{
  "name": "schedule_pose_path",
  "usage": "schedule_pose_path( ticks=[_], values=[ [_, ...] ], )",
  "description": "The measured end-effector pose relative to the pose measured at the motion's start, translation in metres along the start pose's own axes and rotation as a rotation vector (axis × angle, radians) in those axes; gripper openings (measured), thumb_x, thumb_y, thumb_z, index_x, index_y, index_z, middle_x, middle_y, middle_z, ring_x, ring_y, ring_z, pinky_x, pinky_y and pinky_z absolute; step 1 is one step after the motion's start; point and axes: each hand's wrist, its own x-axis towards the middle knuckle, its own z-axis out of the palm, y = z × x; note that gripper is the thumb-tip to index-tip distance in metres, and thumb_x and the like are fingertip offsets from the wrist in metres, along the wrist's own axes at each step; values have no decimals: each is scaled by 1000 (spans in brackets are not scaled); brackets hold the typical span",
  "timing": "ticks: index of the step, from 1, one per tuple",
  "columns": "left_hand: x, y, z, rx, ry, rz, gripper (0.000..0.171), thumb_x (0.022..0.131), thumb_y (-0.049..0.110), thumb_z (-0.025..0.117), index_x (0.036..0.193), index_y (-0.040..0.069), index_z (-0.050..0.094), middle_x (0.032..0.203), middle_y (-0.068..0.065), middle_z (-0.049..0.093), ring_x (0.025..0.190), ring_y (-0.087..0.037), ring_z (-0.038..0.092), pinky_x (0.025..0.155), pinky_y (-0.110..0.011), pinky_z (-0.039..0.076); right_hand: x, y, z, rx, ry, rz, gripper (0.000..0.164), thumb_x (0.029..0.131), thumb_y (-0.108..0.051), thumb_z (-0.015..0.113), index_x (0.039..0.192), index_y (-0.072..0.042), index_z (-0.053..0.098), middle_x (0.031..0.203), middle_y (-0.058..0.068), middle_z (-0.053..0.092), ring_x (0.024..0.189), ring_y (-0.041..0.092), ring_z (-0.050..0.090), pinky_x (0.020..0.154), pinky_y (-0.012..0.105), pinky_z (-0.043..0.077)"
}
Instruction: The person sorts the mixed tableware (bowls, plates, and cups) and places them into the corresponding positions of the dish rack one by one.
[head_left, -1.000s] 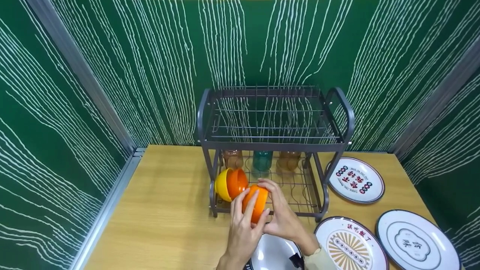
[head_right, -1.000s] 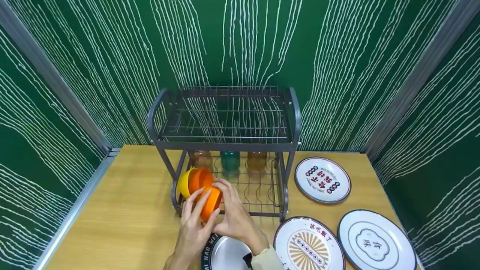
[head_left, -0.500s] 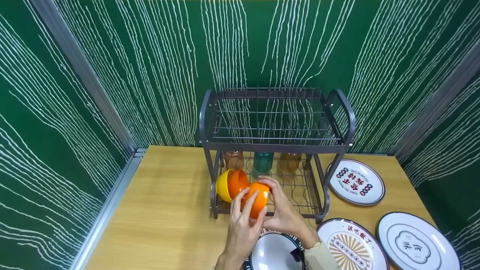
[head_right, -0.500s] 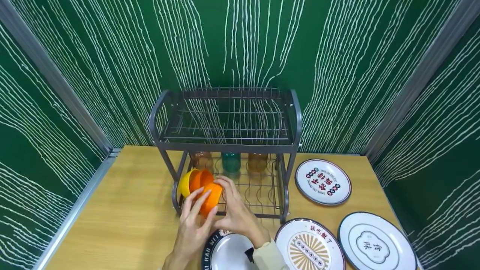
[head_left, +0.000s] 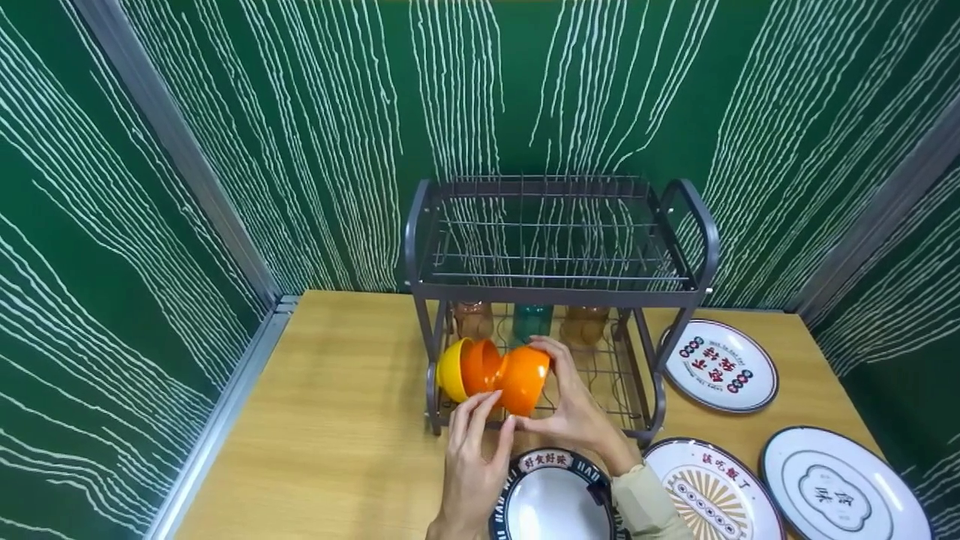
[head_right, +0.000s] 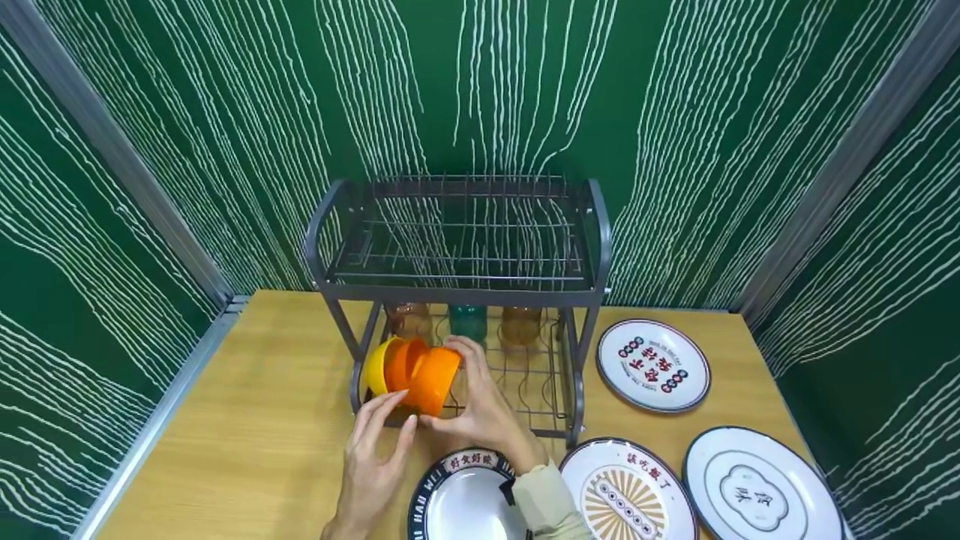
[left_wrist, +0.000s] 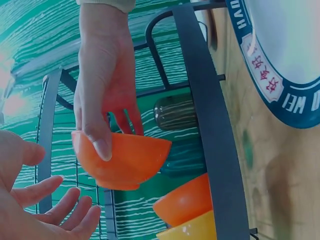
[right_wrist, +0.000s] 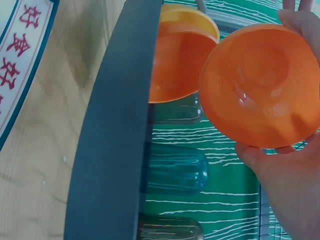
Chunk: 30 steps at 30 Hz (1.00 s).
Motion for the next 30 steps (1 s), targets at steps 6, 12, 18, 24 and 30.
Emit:
schedule_pose_path(
  ticks=[6, 12, 18, 24, 30],
  values=[
    [-4, -8, -4, 25, 35, 18, 34, 91, 24, 64, 123, 11, 61, 121, 2, 54, 111, -13, 51, 97, -30, 45, 0, 11, 2, 19, -28, 69, 97, 61, -10, 89, 136, 12, 31, 145, 19, 30, 122, 31, 44, 106, 34, 37],
    [-11, -11, -8, 10, 20, -38, 34, 92, 24, 64, 125, 16, 59, 122, 3, 53, 113, -12, 51, 98, -28, 44, 2, 23, 5, 43, -44, 86, 98, 62, -7, 88, 138, 11, 29, 145, 18, 30, 123, 32, 43, 106, 41, 37],
    [-19, -16, -9, -5, 38, -64, 34, 92, 24, 64, 125, 20, 59, 120, 5, 54, 113, -11, 51, 99, -27, 43, 4, 30, 8, 71, -58, 100, 97, 61, -5, 86, 138, 10, 30, 145, 18, 29, 125, 32, 41, 102, 58, 34],
    [-24, -23, -11, 14, 63, -89, 31, 91, 20, 65, 121, 15, 62, 117, 4, 56, 109, -15, 55, 97, -33, 46, 6, 35, 11, 65, -77, 90, 95, 61, -6, 86, 137, 11, 32, 144, 22, 30, 124, 35, 40, 102, 62, 32],
    [-27, -32, -13, 7, 86, -140, 30, 90, 19, 66, 120, 14, 62, 117, 5, 57, 110, -14, 55, 97, -33, 45, 7, 41, 13, 44, -109, 92, 96, 60, -6, 87, 137, 10, 32, 143, 23, 30, 125, 40, 37, 102, 66, 28]
  ],
)
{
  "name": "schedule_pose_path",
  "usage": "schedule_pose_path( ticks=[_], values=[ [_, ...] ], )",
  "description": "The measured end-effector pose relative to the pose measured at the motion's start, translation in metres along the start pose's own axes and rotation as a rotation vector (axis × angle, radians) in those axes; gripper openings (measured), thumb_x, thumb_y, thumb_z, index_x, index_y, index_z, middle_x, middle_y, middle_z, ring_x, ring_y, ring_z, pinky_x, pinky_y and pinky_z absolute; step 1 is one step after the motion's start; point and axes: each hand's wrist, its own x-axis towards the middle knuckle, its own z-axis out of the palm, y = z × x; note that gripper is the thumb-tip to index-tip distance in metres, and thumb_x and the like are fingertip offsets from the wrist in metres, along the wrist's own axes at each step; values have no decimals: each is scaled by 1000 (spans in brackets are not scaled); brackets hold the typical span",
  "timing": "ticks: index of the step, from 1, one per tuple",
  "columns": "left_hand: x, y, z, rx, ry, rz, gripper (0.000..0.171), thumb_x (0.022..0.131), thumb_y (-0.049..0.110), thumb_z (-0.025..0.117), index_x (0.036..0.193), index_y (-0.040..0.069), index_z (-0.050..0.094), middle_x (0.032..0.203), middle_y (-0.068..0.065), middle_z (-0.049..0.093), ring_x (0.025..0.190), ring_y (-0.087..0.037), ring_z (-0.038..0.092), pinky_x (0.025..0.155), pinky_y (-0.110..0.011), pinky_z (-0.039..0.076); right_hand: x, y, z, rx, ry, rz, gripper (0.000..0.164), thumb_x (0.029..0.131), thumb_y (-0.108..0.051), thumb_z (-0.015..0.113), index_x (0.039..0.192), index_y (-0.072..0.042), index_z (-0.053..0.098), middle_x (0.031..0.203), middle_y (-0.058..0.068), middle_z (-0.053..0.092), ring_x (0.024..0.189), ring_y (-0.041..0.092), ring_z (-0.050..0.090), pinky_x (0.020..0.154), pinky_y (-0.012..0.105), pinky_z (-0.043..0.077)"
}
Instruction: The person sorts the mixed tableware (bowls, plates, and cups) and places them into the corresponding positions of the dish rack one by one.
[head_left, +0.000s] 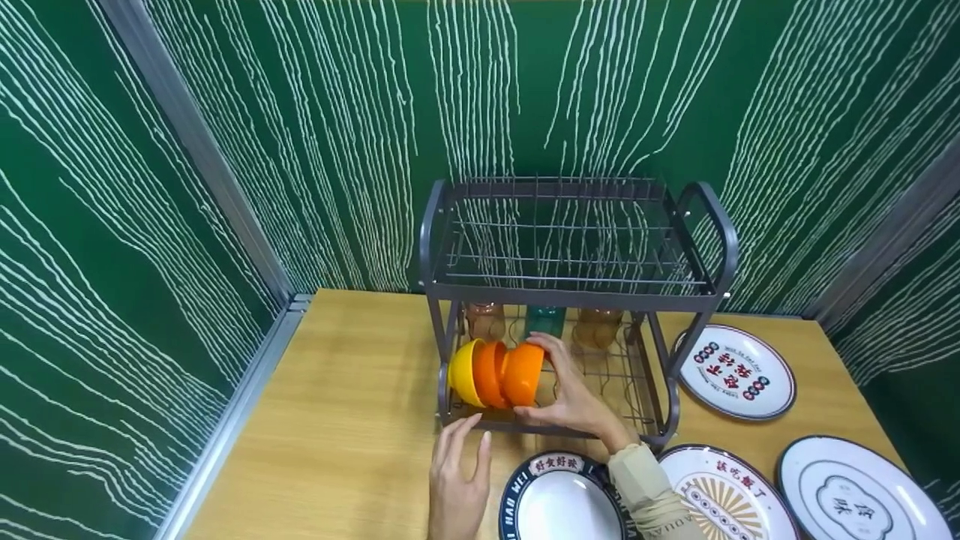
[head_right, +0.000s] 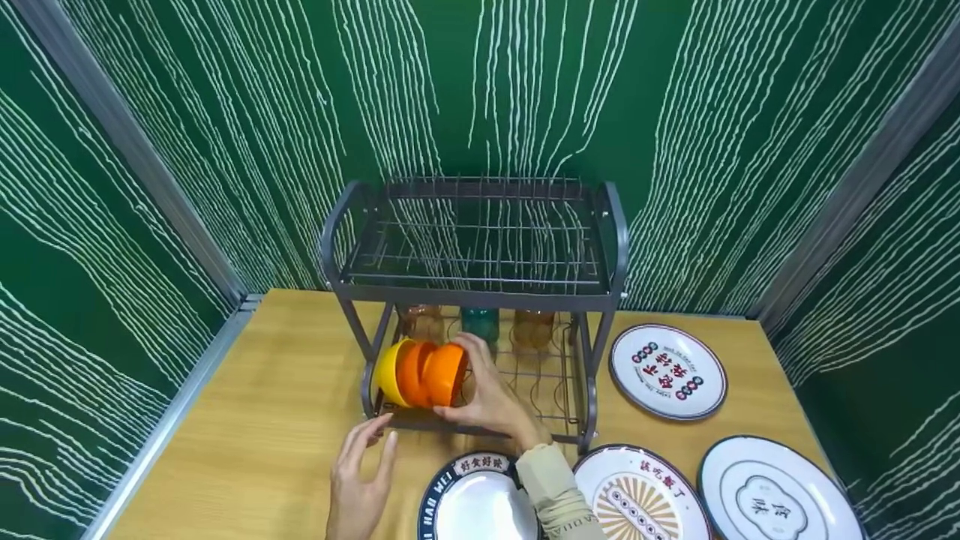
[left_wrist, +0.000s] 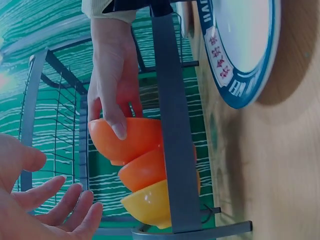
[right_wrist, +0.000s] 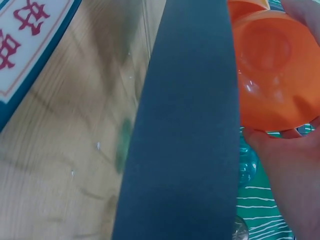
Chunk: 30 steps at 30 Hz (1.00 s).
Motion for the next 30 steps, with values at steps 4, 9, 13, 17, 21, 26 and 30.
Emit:
schedule_pose_path(
  ticks=[4, 9, 13, 17, 21, 26, 30],
  values=[
    [5, -5, -1, -22, 38, -17, 30, 89, 17, 66, 119, 11, 63, 117, 2, 58, 109, -16, 55, 95, -35, 47, 0, 4, 0, -6, -10, 17, 97, 59, -7, 88, 139, 3, 34, 143, 20, 31, 125, 39, 37, 102, 65, 29],
    [18, -11, -4, -33, 42, -82, 32, 92, 21, 62, 123, 10, 59, 117, 1, 57, 105, -14, 56, 87, -30, 51, 1, 7, 0, 11, -26, 49, 98, 61, -9, 88, 141, -3, 33, 146, 17, 30, 128, 37, 36, 101, 67, 28],
    [25, -14, -5, -63, 36, -104, 34, 94, 23, 60, 125, 9, 56, 114, 2, 57, 100, -11, 54, 81, -26, 51, 0, 11, 1, 39, -51, 92, 98, 63, -10, 87, 143, -7, 31, 147, 13, 29, 129, 33, 36, 101, 67, 28],
    [25, -17, -4, -72, 43, -111, 34, 94, 22, 60, 125, 9, 56, 112, 2, 57, 100, -11, 54, 81, -25, 52, -3, 22, 4, 52, -86, 119, 99, 65, -15, 87, 144, -12, 27, 147, 8, 28, 129, 28, 37, 101, 65, 30],
    [20, -20, -3, -62, 43, -129, 33, 94, 23, 60, 123, 9, 57, 111, 4, 57, 101, -11, 55, 84, -26, 51, -8, 46, 9, 8, -133, 152, 101, 67, -23, 86, 146, -20, 23, 150, -1, 24, 131, 21, 34, 103, 62, 31],
    [14, -23, -3, -53, 51, -142, 30, 94, 22, 61, 121, 10, 58, 108, 5, 57, 99, -12, 56, 85, -27, 50, -9, 60, 9, -12, -165, 206, 102, 68, -28, 86, 147, -29, 21, 153, -3, 19, 135, 18, 29, 104, 62, 29],
    [9, -25, -2, -64, 59, -166, 28, 93, 22, 61, 119, 12, 60, 106, 6, 58, 96, -16, 57, 83, -33, 51, -8, 61, 8, -25, -191, 227, 104, 71, -35, 83, 150, -30, 16, 154, -2, 14, 136, 24, 28, 101, 65, 30]
  ],
)
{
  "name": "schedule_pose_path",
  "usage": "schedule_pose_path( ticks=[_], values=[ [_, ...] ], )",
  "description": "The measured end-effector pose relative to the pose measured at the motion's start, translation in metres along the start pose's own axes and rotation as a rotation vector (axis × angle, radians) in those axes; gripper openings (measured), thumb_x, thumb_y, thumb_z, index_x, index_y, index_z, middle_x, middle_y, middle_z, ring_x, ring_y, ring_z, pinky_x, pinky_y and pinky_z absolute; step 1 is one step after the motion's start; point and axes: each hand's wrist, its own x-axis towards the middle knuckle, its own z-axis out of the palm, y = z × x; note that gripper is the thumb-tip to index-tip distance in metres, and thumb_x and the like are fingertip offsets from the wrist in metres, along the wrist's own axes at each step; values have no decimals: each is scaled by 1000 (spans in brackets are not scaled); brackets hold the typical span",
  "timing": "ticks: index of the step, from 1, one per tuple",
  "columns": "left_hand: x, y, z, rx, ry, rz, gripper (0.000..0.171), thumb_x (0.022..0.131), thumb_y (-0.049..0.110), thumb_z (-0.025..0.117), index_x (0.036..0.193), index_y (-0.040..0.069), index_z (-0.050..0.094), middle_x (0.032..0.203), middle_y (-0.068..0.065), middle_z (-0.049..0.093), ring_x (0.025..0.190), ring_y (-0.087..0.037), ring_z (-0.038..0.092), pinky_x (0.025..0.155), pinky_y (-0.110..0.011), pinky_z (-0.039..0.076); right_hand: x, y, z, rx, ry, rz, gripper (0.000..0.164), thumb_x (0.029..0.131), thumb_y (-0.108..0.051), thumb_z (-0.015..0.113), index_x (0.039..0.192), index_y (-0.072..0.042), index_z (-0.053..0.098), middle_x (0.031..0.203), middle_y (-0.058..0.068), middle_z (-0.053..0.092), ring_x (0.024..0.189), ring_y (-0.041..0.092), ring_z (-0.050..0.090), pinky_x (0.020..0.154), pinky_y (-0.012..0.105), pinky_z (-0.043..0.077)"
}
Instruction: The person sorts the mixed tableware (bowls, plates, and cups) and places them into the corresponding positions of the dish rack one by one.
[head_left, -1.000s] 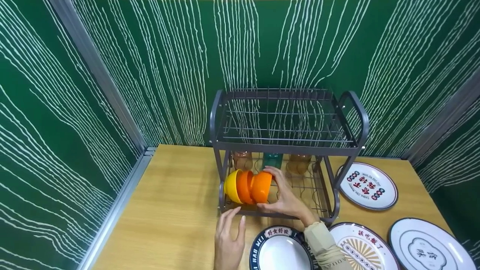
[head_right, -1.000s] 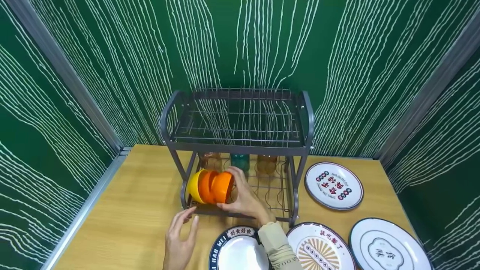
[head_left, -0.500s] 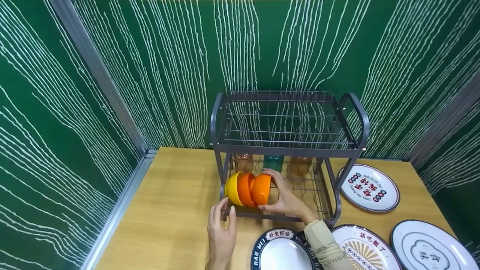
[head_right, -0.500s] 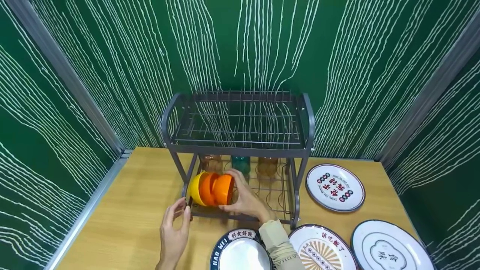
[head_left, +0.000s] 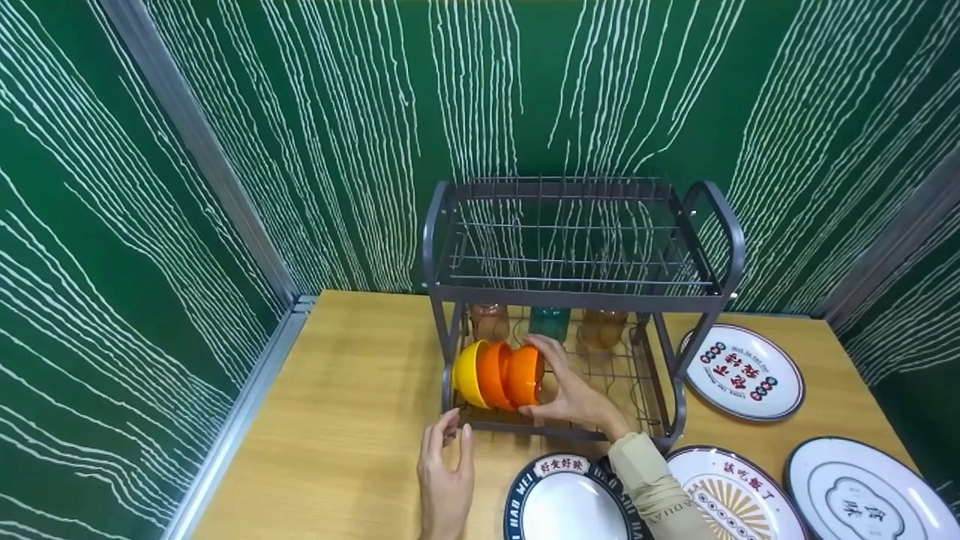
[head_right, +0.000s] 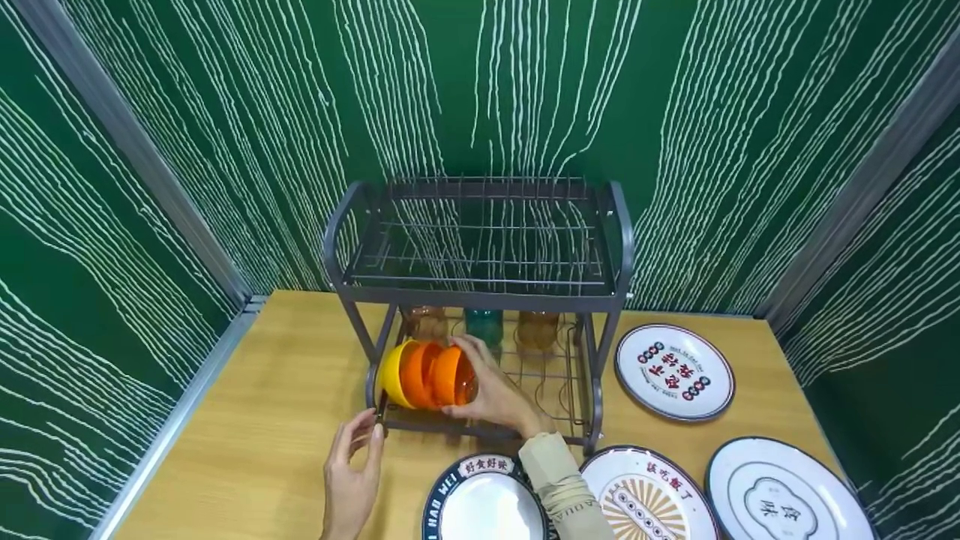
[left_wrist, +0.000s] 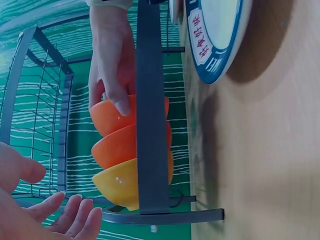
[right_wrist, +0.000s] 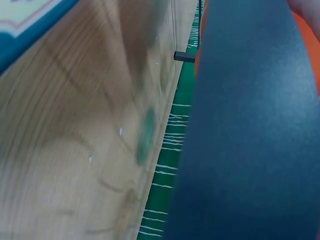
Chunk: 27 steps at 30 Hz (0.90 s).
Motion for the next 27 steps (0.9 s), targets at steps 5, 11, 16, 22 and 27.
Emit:
schedule_pose_path(
  ticks=[5, 11, 16, 22, 27],
  values=[
    [-5, -7, 2, -16, 7, -16, 26, 93, 19, 61, 117, 9, 61, 104, 5, 59, 94, -18, 57, 81, -36, 51, 0, -1, -1, -6, -30, 39, 108, 71, -40, 82, 152, -33, 9, 154, -4, 9, 138, 30, 25, 100, 67, 29],
    [-14, -15, 3, -16, -10, -106, 25, 94, 23, 61, 116, 12, 61, 102, 5, 60, 93, -13, 57, 80, -32, 51, -1, -5, 0, -28, -47, 62, 112, 70, -42, 82, 152, -34, 6, 157, 1, 5, 140, 31, 20, 100, 67, 29],
    [-23, -18, 3, -21, -33, -167, 24, 93, 21, 62, 114, 11, 62, 99, 4, 61, 89, -11, 57, 76, -27, 51, -18, -13, -6, -65, 25, 82, 105, 73, -44, 79, 152, -29, 12, 158, 1, 7, 140, 31, 20, 99, 67, 30],
    [-33, -21, 0, -15, -66, -228, 20, 92, 18, 63, 112, 13, 63, 96, 7, 60, 85, -10, 56, 73, -24, 51, -48, -31, -16, -119, 182, 5, 88, 78, -37, 78, 149, -20, 29, 151, 4, 26, 135, 28, 31, 100, 65, 31],
    [-48, -24, 1, -7, -52, -183, 19, 91, 13, 63, 109, 7, 63, 95, 4, 61, 82, -11, 57, 69, -26, 52, -79, -42, -18, -192, 232, -5, 84, 78, -36, 78, 147, -19, 33, 147, 8, 32, 131, 29, 36, 101, 61, 34]
  ],
)
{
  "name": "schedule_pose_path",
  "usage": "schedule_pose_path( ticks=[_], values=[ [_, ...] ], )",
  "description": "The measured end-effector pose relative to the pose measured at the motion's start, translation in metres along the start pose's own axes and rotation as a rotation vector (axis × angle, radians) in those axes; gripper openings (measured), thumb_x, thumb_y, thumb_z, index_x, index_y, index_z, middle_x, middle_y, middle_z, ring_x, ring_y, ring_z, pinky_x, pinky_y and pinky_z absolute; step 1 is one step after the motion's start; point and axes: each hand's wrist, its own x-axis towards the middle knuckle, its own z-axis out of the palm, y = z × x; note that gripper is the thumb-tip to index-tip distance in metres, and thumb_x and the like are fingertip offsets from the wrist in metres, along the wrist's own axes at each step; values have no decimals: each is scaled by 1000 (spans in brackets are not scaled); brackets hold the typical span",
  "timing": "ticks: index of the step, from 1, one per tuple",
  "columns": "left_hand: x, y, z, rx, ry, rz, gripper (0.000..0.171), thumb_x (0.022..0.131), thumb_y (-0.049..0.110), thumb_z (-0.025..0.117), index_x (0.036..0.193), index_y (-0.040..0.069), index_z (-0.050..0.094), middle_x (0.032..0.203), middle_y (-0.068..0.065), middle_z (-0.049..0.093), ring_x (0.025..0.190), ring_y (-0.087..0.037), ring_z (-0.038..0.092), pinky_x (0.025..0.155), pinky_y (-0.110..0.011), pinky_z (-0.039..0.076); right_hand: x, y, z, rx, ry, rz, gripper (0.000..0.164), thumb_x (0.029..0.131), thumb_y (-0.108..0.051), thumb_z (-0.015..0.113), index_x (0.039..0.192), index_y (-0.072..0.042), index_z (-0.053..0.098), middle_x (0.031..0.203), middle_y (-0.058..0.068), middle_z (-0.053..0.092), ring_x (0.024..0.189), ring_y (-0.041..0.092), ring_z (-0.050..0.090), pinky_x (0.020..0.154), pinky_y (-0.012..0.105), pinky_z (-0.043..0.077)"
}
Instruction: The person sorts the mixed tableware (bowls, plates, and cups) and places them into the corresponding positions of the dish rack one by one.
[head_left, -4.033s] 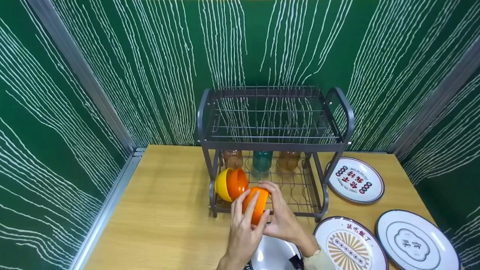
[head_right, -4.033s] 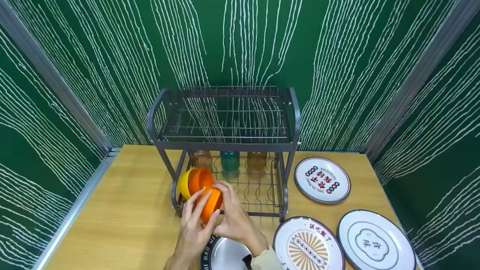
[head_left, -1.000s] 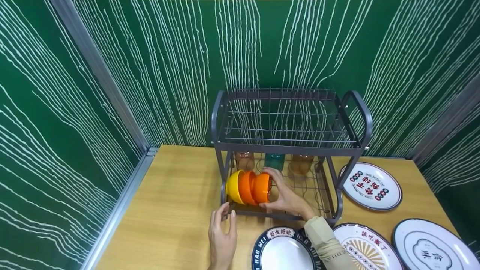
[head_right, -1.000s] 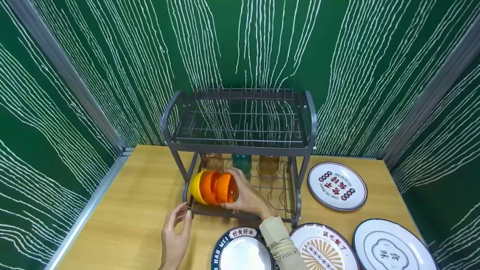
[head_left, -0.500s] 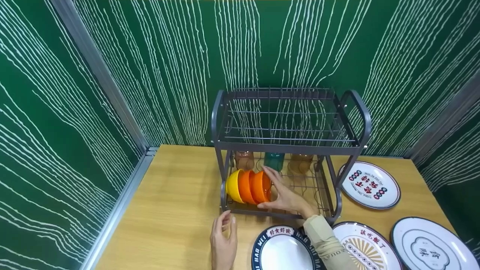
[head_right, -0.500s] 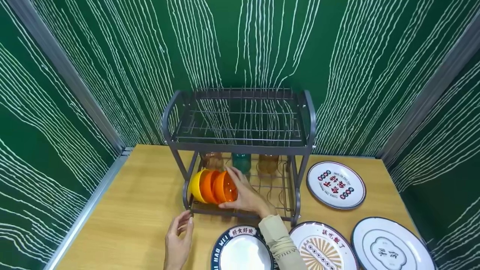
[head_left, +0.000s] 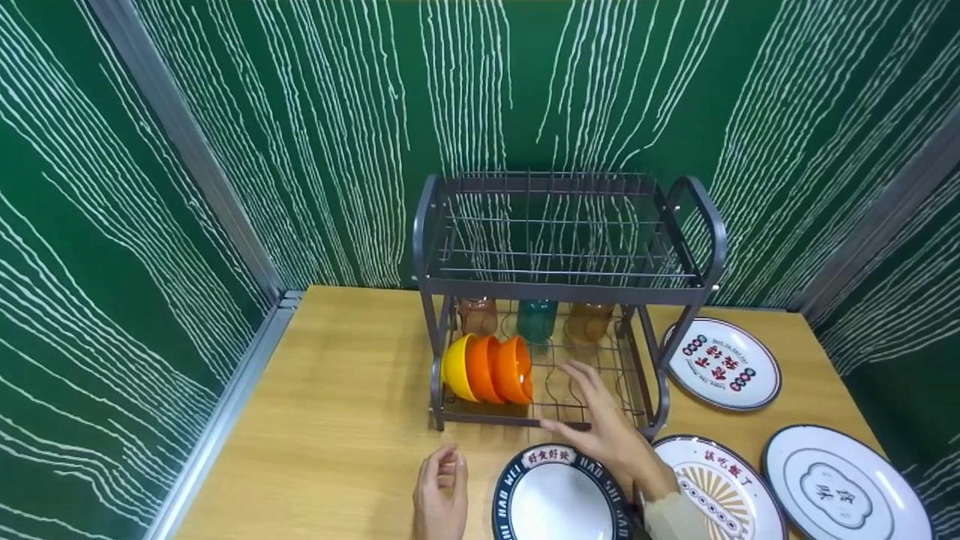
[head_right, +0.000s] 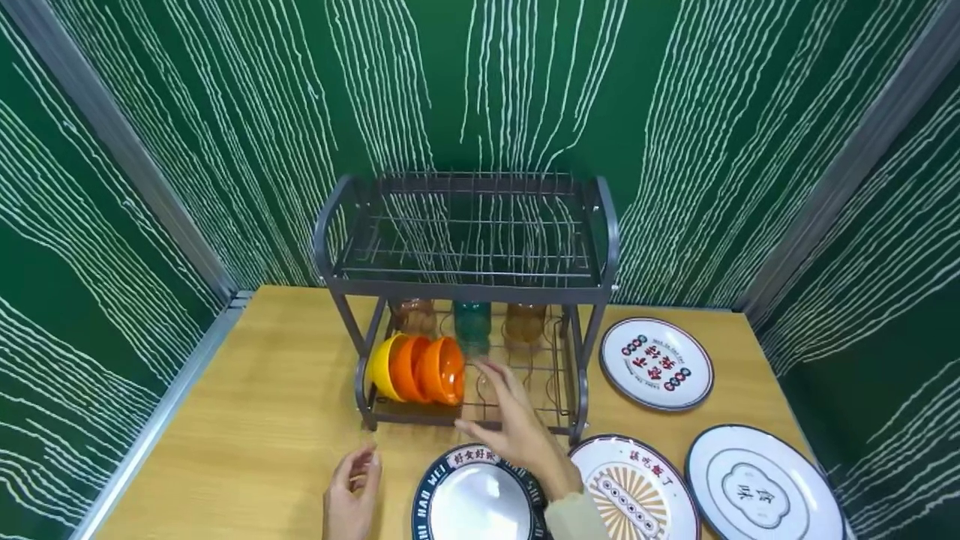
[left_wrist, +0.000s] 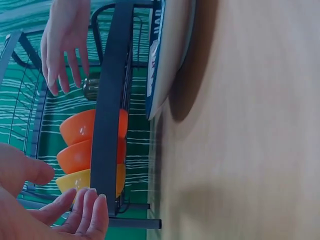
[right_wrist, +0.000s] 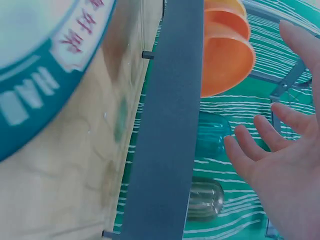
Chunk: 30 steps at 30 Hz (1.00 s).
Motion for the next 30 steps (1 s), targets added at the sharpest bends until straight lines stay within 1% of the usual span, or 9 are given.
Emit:
schedule_pose_path(
  ticks=[3, 7, 10, 12, 15, 19, 22, 27, 30],
  values=[
    [-8, -3, 2, 4, 25, 41, 18, 89, 11, 65, 106, 5, 64, 92, 4, 61, 79, -9, 57, 65, -25, 52, -19, -4, -5, -31, 16, 41, 84, 77, -37, 78, 146, -19, 34, 146, 9, 34, 130, 29, 37, 101, 60, 34],
    [-18, -7, 6, 6, 75, 104, 16, 86, 6, 67, 102, 6, 66, 88, 7, 61, 75, -7, 57, 60, -24, 52, -41, -8, -9, -69, 29, 126, 84, 76, -39, 79, 146, -25, 34, 145, 1, 35, 130, 24, 37, 100, 60, 36],
    [-25, -9, 9, 16, 112, 144, 18, 82, 2, 69, 100, 6, 67, 86, 6, 61, 73, -5, 57, 57, -24, 51, -56, -8, -9, -80, 45, 144, 86, 75, -39, 80, 146, -27, 33, 144, -1, 35, 130, 23, 36, 100, 60, 35],
    [-29, -11, 11, 22, 118, 148, 20, 80, 0, 70, 99, 6, 67, 86, 5, 61, 72, -4, 57, 56, -24, 51, -65, -8, -7, -75, 58, 139, 86, 74, -38, 80, 146, -22, 35, 144, 1, 36, 131, 25, 35, 101, 60, 34],
    [-34, -11, 12, 28, 92, 109, 21, 80, 0, 70, 100, 6, 66, 87, 1, 62, 73, -4, 56, 58, -24, 52, -80, -8, -5, -110, 92, 175, 86, 72, -41, 81, 143, -17, 39, 142, 3, 38, 128, 26, 38, 99, 60, 36],
    [-40, -10, 13, 51, 43, 22, 21, 81, 5, 70, 102, 6, 66, 89, 0, 61, 74, -4, 54, 61, -22, 50, -96, -10, -1, -169, 118, 265, 86, 70, -46, 81, 141, -17, 43, 140, 4, 39, 124, 26, 42, 95, 59, 41],
    [-45, -9, 15, 67, 29, -19, 22, 82, 6, 70, 103, 6, 66, 90, -1, 60, 74, -5, 54, 60, -22, 49, -104, -10, 2, -209, 130, 294, 88, 69, -49, 81, 141, -15, 43, 139, 7, 40, 124, 28, 43, 96, 57, 42],
    [-52, -12, 20, 80, 31, -42, 24, 81, 6, 71, 104, 5, 65, 90, -3, 60, 73, -7, 54, 58, -21, 49, -117, 0, 10, -327, 166, 256, 86, 68, -48, 82, 135, -6, 50, 129, 15, 49, 114, 33, 49, 90, 56, 46],
    [-56, -14, 23, 90, 39, -21, 25, 80, 6, 71, 105, 5, 65, 90, -2, 60, 72, -5, 53, 56, -20, 48, -125, 7, 15, -405, 163, 243, 81, 69, -47, 81, 130, -1, 54, 122, 17, 54, 111, 37, 50, 87, 56, 46]
  ],
)
